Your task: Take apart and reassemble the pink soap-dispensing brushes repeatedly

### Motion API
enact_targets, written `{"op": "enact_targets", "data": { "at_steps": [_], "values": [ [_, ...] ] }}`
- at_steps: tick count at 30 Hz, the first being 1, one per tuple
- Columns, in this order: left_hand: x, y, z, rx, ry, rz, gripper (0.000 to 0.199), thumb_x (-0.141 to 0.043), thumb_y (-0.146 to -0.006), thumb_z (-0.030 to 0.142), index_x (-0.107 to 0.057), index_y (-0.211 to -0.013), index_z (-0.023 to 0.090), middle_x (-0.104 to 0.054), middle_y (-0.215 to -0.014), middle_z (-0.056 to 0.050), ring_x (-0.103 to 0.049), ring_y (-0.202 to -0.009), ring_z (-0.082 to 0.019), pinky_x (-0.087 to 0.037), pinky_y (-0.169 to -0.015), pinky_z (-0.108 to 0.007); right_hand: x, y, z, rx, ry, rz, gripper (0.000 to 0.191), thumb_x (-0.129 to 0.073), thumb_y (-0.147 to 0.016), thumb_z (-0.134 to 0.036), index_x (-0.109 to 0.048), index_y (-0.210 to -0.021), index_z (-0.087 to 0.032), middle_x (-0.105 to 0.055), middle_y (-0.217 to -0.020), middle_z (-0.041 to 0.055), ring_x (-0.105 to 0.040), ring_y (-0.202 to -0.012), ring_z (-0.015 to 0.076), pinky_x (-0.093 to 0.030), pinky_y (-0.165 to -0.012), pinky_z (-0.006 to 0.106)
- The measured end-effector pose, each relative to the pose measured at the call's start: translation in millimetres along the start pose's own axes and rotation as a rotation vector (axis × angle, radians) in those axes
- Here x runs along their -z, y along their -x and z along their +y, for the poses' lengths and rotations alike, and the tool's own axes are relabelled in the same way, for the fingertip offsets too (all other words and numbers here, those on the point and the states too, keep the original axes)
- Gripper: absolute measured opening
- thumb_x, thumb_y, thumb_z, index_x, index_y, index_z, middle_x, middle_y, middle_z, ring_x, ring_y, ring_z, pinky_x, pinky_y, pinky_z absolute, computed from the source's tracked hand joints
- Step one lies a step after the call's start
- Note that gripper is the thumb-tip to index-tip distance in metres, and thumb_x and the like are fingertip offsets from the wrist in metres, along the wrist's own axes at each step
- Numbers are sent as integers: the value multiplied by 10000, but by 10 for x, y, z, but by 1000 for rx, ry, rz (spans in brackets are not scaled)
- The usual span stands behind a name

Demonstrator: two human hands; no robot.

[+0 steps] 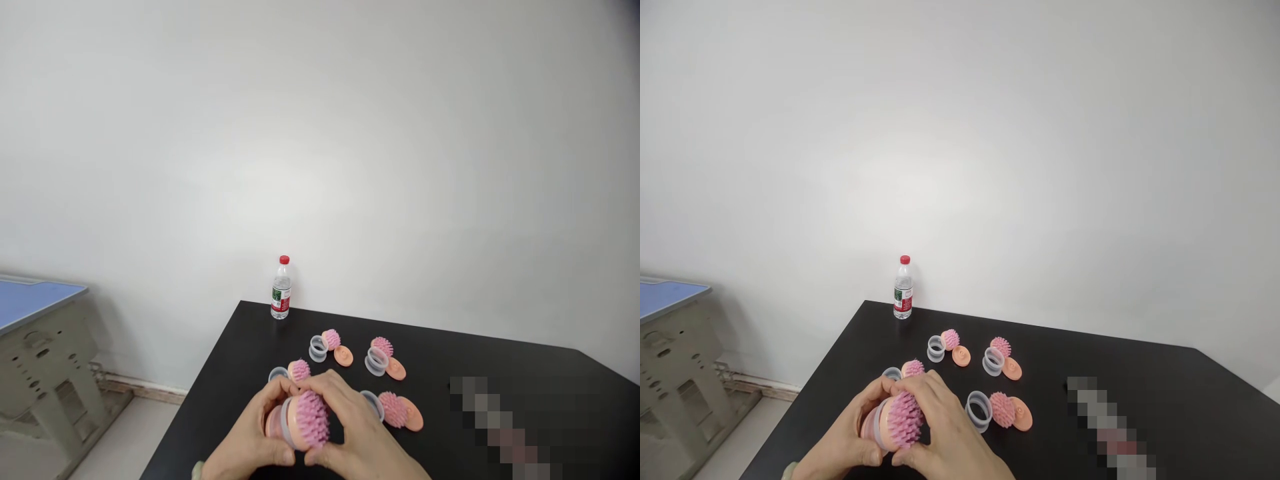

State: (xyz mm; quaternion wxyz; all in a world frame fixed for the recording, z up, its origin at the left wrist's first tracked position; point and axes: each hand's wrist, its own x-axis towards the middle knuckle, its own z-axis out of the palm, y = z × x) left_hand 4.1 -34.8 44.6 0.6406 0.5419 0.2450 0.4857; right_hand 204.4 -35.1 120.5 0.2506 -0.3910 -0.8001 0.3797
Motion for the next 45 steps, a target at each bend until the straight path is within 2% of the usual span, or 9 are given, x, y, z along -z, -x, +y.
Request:
{"op": "enact_targets", "data": {
  "at_steps": [11,16,19,27,30,33,36,40,45],
  "values": [
    [27,-42,-58,-6,-5,18,622,-941,-519,490,-660,-991,199,-599,-942,-26,-508,-855,-177,-385,-768,-285,-10,2,0,94,-5,-14,668,-668,-729,-37,-588,-1288,-394,-626,-1207,-49,-539,-1163,191,-416,-1014,277],
    [-17,-20,-25,13,5,8,659,-944,-530,455,-672,-1081,215,-632,-1023,-55,-550,-966,-233,-409,-867,-336,-14,-5,-9,105,-16,-39,683,-700,-750,-74,-569,-1334,-403,-638,-1243,-43,-532,-1185,215,-412,-1046,311],
    [-43,-12,17,27,-4,5,686,-938,-532,475,-678,-1118,231,-645,-1060,-62,-568,-1046,-276,-401,-947,-380,-11,0,3,97,-8,-43,689,-725,-756,-90,-563,-1349,-402,-632,-1253,-35,-526,-1202,218,-416,-1050,313],
    [43,-11,9,27,-70,-22,650,-913,-573,496,-693,-1123,228,-662,-1068,-70,-586,-1040,-290,-416,-960,-395,-19,19,-23,71,44,-71,720,-790,-726,-131,-552,-1344,-413,-583,-1273,-8,-506,-1256,241,-436,-1044,320],
    [85,8,5,30,-50,-2,629,-927,-552,467,-693,-1081,220,-661,-1052,-62,-591,-967,-249,-447,-878,-342,-1,16,3,25,1,-37,738,-817,-677,-141,-567,-1326,-386,-562,-1328,6,-472,-1312,272,-426,-1070,365],
    [146,9,33,-4,-12,173,602,-921,-566,449,-675,-1068,225,-673,-991,-41,-593,-865,-196,-452,-750,-273,77,-38,77,-25,-97,158,757,-795,-671,-152,-534,-1359,-330,-533,-1400,40,-477,-1320,284,-394,-1112,420],
    [245,-28,90,-76,47,498,555,-879,-641,464,-647,-1086,228,-691,-1020,-50,-615,-973,-222,-478,-820,-290,194,-231,135,8,-159,294,675,-690,-739,-145,-501,-1368,-301,-582,-1320,43,-570,-1201,242,-454,-1044,399],
    [382,-91,148,-118,96,889,630,-912,-584,482,-624,-1075,210,-683,-1087,-64,-604,-1080,-246,-508,-854,-326,234,-760,196,29,64,289,537,-708,-738,-180,-577,-1251,-273,-618,-1237,28,-593,-1127,237,-469,-970,372],
    [482,-100,110,-198,50,1046,657,-909,-559,495,-600,-1066,215,-664,-1069,-53,-618,-1045,-250,-536,-808,-351,-35,-1560,468,-55,243,198,433,-842,-667,-227,-648,-1053,-216,-647,-1108,41,-603,-1033,248,-481,-904,379]
  ]
}}
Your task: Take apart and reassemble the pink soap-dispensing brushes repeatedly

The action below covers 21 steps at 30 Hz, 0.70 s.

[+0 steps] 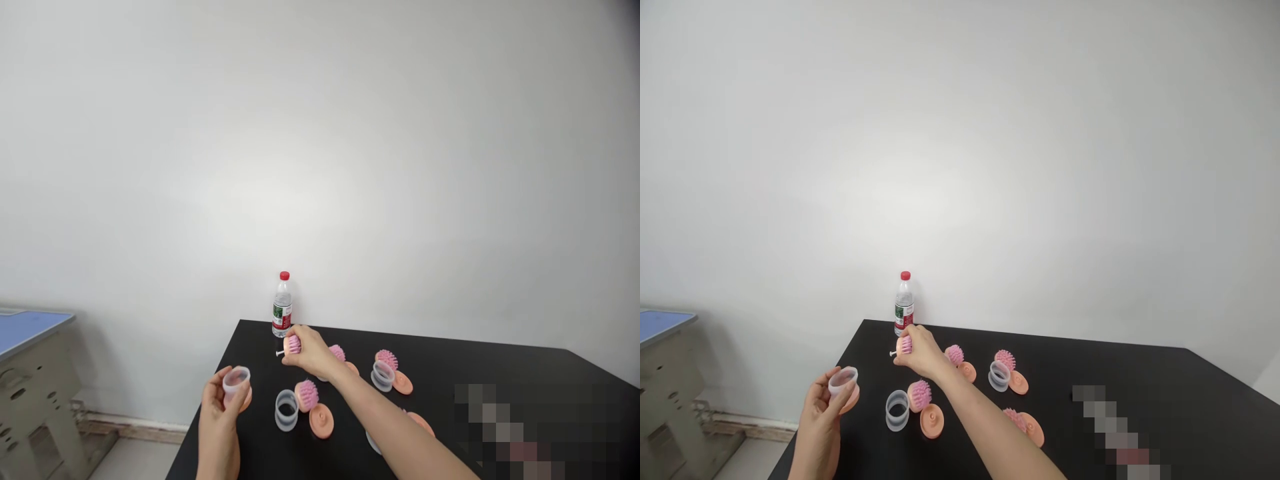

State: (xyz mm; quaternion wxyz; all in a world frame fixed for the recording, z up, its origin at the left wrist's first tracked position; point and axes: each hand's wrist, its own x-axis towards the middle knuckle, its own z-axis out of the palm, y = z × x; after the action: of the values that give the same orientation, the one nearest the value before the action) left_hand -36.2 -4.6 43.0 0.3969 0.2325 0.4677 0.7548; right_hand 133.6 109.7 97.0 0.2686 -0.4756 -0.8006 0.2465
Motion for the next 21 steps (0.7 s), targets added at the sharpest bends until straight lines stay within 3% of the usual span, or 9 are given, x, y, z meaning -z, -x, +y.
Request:
{"op": "enact_targets", "data": {
  "at_steps": [5,10,15,19,21],
  "values": [
    [53,-42,-149,-39,-80,45,606,-851,-638,484,-580,-1126,246,-664,-1095,-42,-629,-1021,-250,-520,-849,-376,-432,-440,206,-73,175,-135,262,-672,-941,-327,-643,-1134,-153,-646,-1199,79,-635,-1068,248,-527,-921,462],
    [30,-38,-225,-66,-111,80,569,-844,-633,467,-611,-1096,234,-681,-1053,-53,-654,-981,-271,-529,-818,-382,-596,-577,355,-72,270,-214,300,-649,-965,-324,-622,-1217,-162,-625,-1282,93,-628,-1130,266,-528,-957,491],
    [-17,-9,-214,-77,-98,100,582,-868,-610,453,-613,-1080,223,-681,-1083,-70,-669,-987,-282,-535,-821,-391,-548,-556,460,-16,249,-239,381,-675,-937,-323,-586,-1275,-173,-590,-1321,100,-583,-1188,291,-484,-994,513],
    [-19,8,-180,-1,0,15,664,-869,-641,496,-600,-1180,216,-680,-1173,-103,-643,-1138,-315,-518,-950,-428,-391,-449,436,9,182,-185,732,-869,-683,-228,-542,-1337,-184,-581,-1305,116,-530,-1218,342,-432,-1017,503],
    [-24,24,-139,62,49,-22,707,-895,-618,494,-609,-1202,219,-682,-1210,-110,-619,-1211,-332,-490,-1018,-442,-304,-345,366,34,128,-135,760,-874,-631,-178,-557,-1321,-192,-584,-1302,115,-499,-1247,350,-403,-1043,484]
  ]
}}
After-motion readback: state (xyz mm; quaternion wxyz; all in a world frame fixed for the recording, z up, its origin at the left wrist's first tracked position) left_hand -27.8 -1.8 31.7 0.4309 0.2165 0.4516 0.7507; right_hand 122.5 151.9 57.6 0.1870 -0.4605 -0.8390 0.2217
